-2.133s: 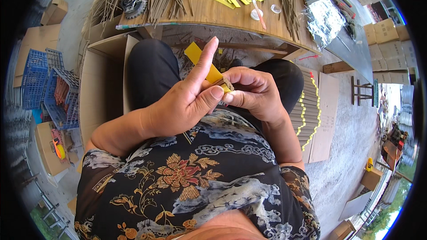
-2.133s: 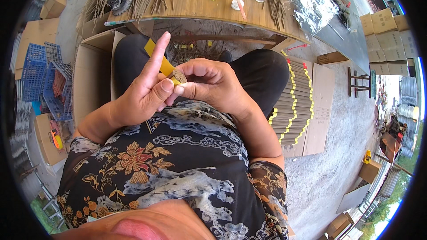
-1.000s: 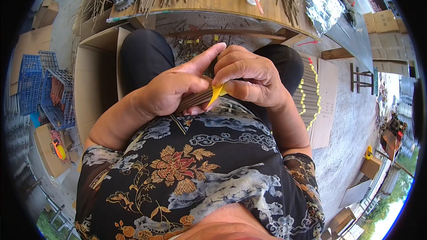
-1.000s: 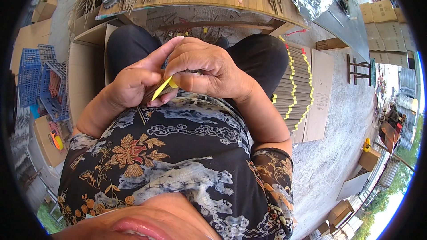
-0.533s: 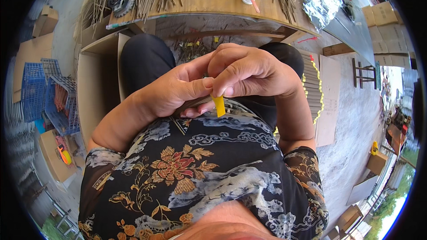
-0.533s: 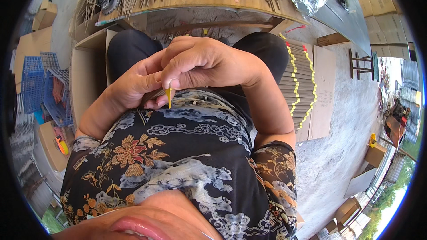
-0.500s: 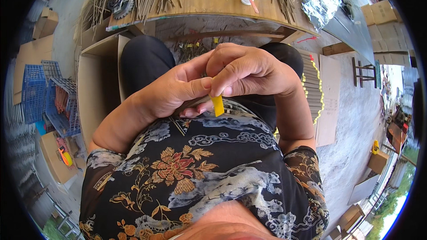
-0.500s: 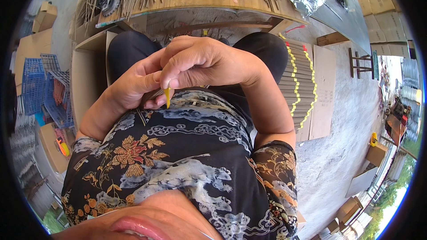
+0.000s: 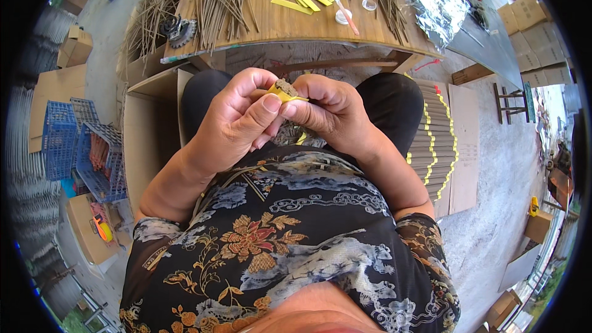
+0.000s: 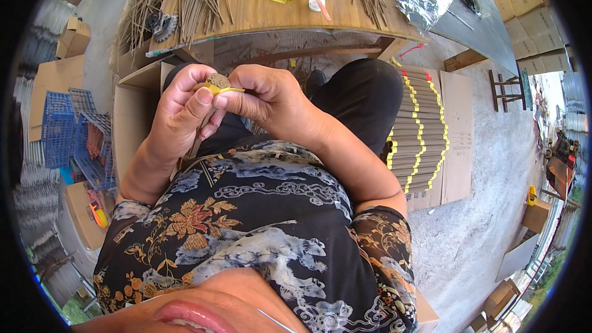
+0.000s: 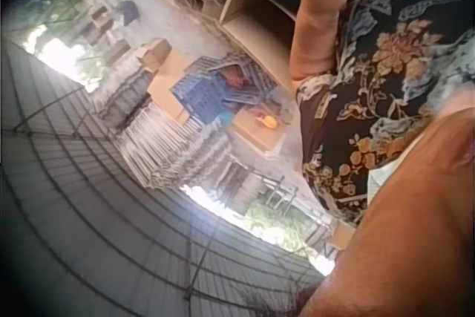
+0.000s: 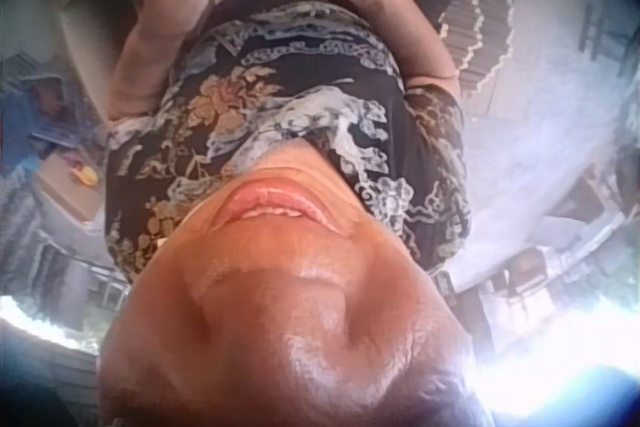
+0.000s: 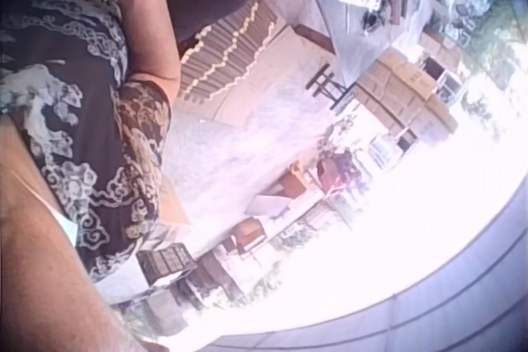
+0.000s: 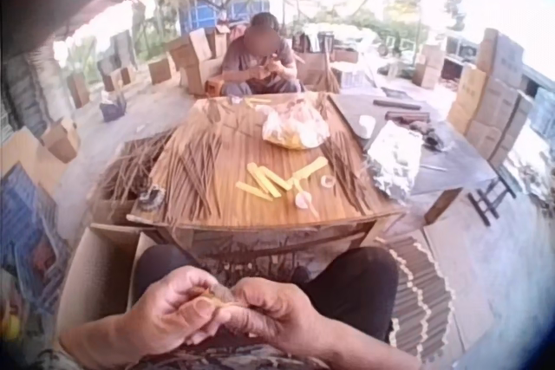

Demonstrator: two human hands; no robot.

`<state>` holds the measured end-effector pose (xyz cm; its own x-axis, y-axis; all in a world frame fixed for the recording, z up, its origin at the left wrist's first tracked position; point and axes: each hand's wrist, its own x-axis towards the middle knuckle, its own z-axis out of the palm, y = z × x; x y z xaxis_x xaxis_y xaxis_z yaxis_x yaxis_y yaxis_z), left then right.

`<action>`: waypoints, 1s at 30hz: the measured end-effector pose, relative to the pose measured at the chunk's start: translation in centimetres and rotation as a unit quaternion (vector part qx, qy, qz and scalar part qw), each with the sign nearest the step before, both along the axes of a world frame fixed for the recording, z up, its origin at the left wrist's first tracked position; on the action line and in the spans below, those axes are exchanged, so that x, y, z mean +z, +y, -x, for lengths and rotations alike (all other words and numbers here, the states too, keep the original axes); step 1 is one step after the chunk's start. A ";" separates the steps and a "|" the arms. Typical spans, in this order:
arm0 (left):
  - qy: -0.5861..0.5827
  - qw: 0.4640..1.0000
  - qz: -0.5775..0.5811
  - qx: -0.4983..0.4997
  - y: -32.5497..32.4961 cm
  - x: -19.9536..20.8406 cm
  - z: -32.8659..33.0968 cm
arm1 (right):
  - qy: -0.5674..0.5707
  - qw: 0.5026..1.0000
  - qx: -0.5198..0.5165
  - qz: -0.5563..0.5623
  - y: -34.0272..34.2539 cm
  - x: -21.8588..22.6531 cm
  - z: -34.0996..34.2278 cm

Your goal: The person gathers thin wooden sticks into a bundle, aligns them, and wraps the bundle with yellow tape. They use a small stick to apply adhesive to the tape to secure it around the sticks.

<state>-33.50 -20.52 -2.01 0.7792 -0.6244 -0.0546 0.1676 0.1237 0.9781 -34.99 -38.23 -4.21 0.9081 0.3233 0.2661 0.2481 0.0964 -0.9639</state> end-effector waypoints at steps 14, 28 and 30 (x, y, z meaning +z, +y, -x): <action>-0.006 0.990 0.086 -0.109 -0.2 1.1 -0.9 | -0.149 0.989 -0.007 -0.017 -1.4 -0.5 -1.7; -0.264 0.950 -0.113 -0.123 -3.5 5.4 -3.6 | -0.254 0.958 -0.132 -0.024 -3.9 2.1 -3.0; -0.251 0.949 -0.123 -0.143 -3.9 5.6 -4.0 | -0.265 0.954 -0.141 -0.010 -4.5 2.2 -3.2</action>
<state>-29.53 -24.42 3.57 0.5459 -0.8311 0.1059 -0.3342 -0.1002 0.9372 -31.76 -42.75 -1.99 0.6945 0.0767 0.7154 0.7187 -0.0294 -0.6947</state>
